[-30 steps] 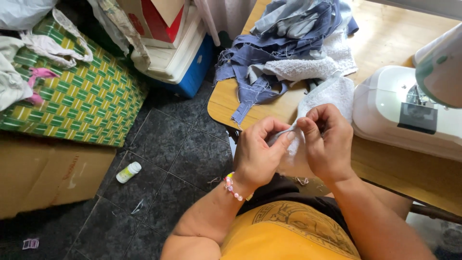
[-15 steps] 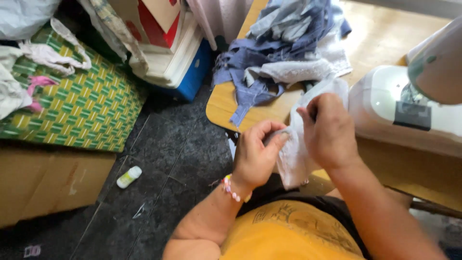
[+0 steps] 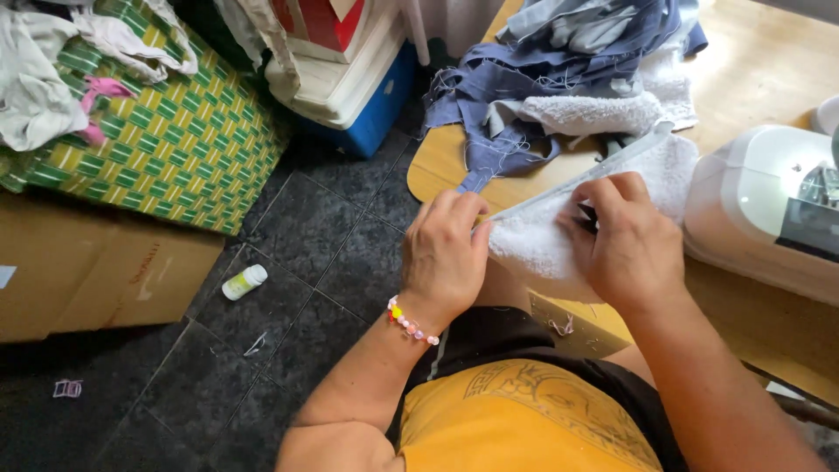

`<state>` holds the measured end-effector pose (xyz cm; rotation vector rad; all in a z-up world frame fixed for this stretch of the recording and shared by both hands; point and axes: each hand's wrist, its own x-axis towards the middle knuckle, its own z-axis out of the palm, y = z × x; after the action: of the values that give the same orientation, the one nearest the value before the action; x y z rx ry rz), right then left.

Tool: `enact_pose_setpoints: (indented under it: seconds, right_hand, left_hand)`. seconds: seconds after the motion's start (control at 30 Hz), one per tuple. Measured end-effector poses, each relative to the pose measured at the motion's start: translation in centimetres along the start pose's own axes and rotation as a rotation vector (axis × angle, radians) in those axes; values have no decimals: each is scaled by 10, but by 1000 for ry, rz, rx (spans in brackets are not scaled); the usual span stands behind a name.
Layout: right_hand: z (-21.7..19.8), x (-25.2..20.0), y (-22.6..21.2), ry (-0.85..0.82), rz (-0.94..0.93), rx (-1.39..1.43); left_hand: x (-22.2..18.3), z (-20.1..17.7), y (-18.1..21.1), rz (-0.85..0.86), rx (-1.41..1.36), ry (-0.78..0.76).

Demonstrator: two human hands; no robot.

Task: Trimming excess threads or fabric from the edge of a white towel using small scissors.

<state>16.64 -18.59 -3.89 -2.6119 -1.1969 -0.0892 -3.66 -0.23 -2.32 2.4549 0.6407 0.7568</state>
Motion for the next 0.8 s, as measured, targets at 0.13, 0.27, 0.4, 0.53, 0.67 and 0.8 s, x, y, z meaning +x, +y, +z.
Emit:
enact_pose_setpoints:
  seconds: [0.13, 0.27, 0.4, 0.53, 0.67, 0.8]
  right_hand:
    - [9, -4, -1, 68, -24, -40]
    - [13, -9, 3, 157, -109, -64]
    - [-8, -16, -21, 156, -256, 64]
    - [-18, -23, -42, 84, -355, 159]
    - [-20, -24, -41, 95, -383, 168]
    - [-21, -24, -37, 80, -399, 181]
  left_hand:
    - [11, -1, 11, 114, 22, 31]
    - [14, 22, -1, 191, -9, -37]
    - [18, 24, -1, 240, -8, -8]
    - [22, 26, -9, 309, 50, 8]
    - [32, 25, -13, 436, 160, 54]
    - [36, 28, -14, 333, 139, 19]
